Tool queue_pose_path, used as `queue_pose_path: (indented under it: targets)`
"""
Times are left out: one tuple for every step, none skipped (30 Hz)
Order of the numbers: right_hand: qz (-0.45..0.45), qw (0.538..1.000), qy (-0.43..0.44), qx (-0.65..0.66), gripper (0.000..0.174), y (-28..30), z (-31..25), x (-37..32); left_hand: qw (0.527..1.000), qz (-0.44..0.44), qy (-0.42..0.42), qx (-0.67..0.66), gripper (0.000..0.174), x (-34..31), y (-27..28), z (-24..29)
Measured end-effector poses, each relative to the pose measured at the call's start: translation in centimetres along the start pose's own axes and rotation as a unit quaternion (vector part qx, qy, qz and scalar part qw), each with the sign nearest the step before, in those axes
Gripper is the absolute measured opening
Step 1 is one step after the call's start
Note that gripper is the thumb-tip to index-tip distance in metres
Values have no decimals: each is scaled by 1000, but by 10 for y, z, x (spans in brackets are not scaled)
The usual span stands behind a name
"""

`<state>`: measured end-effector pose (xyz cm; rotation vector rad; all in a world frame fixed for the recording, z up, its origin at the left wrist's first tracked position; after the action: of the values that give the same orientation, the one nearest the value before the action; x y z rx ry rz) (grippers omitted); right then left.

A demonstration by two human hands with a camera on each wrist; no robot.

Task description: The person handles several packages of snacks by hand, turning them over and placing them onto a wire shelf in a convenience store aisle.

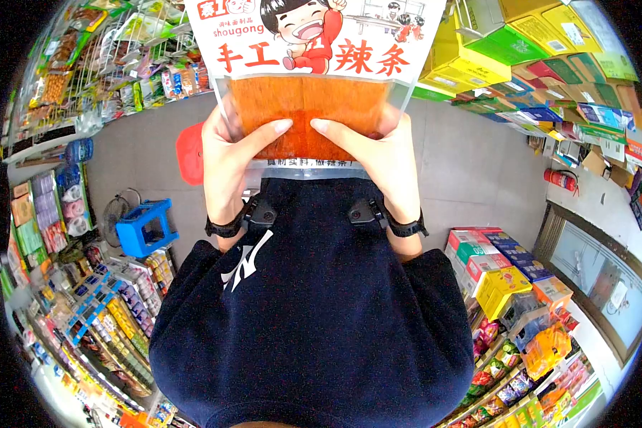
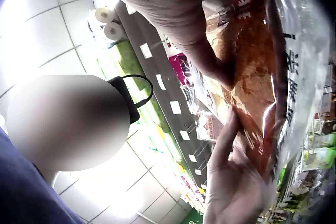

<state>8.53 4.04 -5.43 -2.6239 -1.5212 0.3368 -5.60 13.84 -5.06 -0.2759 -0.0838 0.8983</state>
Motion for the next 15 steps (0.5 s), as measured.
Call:
queue_pose_path:
  targets:
    - [8,1000,6,-1,25,0,0,1,1000,11,-6,8,39,1,-1,0]
    - [8,1000,5,-1,25,0,1,1,1000,11,-4,8,39,1,-2,-2]
    - [18,1000,8,-5,24,1,1,2,1000,19,-12,7,38,1,-3,-4]
    - [28,1000,11,-8,24,1,1,3,999,28,-20,6,37,1,-3,-5]
    - [28,1000,10,-8,24,1,2,3,999,29,-18,7,37,1,-5,-5]
    - [39,999,11,-4,23,0,2,4,999,44,-22,8,36,1,-7,-4]
    - [49,999,12,0,23,0,2,3,998,58,-26,9,35,0,-7,-4]
    - [49,999,10,0,23,-1,2,3,998,59,-24,9,35,0,-7,-5]
    - [53,998,15,0,22,-2,1,3,998,63,-27,6,35,0,-6,-6]
    - [58,998,19,0,22,-2,1,3,997,67,-29,4,35,0,-6,-7]
    - [58,998,17,-1,22,-2,1,2,997,68,-27,3,35,-1,-6,-7]
    - [64,998,13,6,23,-2,2,1,997,73,-22,13,33,-2,-6,-5]
    - [70,997,10,12,23,-2,2,0,997,79,-17,22,32,-3,-6,-5]
    - [70,997,9,11,23,-2,0,-1,997,79,-15,21,32,-3,-5,-5]
    - [70,998,-3,1,24,-3,-2,-2,996,90,-15,13,30,-3,-3,-6]
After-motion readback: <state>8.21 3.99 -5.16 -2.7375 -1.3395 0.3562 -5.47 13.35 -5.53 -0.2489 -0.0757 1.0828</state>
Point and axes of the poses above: each hand's wrist, its own x-axis towards the middle knuckle, its own y-axis out of the back of the hand, z = x × y, the point moved 3 cm from there along x, towards the middle knuckle, and after that the axes turned 2 degrees about x, right-handed, at the moved point
